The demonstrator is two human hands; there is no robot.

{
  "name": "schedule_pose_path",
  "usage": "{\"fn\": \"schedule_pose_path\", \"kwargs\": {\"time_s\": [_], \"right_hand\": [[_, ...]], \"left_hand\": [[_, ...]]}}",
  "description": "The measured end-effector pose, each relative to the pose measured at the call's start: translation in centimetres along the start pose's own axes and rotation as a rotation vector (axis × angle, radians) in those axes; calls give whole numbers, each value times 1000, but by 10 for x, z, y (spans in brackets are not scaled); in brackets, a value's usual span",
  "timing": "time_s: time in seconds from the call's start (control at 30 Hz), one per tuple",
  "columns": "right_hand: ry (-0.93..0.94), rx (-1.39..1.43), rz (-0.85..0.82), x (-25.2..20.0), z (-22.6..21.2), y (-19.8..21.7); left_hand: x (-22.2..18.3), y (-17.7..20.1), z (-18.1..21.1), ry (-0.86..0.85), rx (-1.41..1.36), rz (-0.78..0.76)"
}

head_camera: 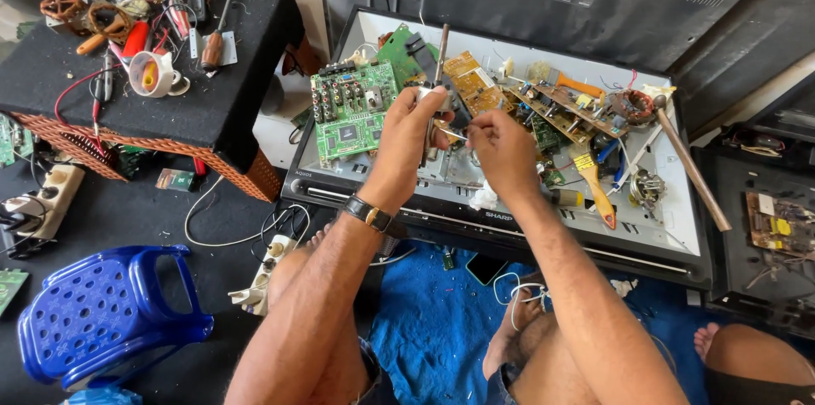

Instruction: Disassembling an electronic device to remove the motor and circuit boards using a screwdriver.

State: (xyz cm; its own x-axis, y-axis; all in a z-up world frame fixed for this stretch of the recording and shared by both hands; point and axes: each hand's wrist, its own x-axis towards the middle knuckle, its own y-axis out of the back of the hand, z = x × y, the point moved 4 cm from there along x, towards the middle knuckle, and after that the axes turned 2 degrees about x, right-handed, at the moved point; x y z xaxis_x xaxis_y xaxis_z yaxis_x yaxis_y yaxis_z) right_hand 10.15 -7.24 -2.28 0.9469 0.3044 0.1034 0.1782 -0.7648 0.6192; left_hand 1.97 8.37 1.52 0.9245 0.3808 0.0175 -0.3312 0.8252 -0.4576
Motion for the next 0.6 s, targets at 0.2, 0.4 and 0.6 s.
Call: {"fn": "schedule_pose_path", "kwargs": {"time_s": [0.2,0.4,0.6], "right_hand": [[58,116,-35,-10,-4,12],[56,-76,-236,-28,-3,9],[175,-368,-273,-33,11,-28]], "left_hand": [[10,11,-14,28,111,51],[14,8,-19,38,77,60],[1,-2,-3,37,70,42]]}}
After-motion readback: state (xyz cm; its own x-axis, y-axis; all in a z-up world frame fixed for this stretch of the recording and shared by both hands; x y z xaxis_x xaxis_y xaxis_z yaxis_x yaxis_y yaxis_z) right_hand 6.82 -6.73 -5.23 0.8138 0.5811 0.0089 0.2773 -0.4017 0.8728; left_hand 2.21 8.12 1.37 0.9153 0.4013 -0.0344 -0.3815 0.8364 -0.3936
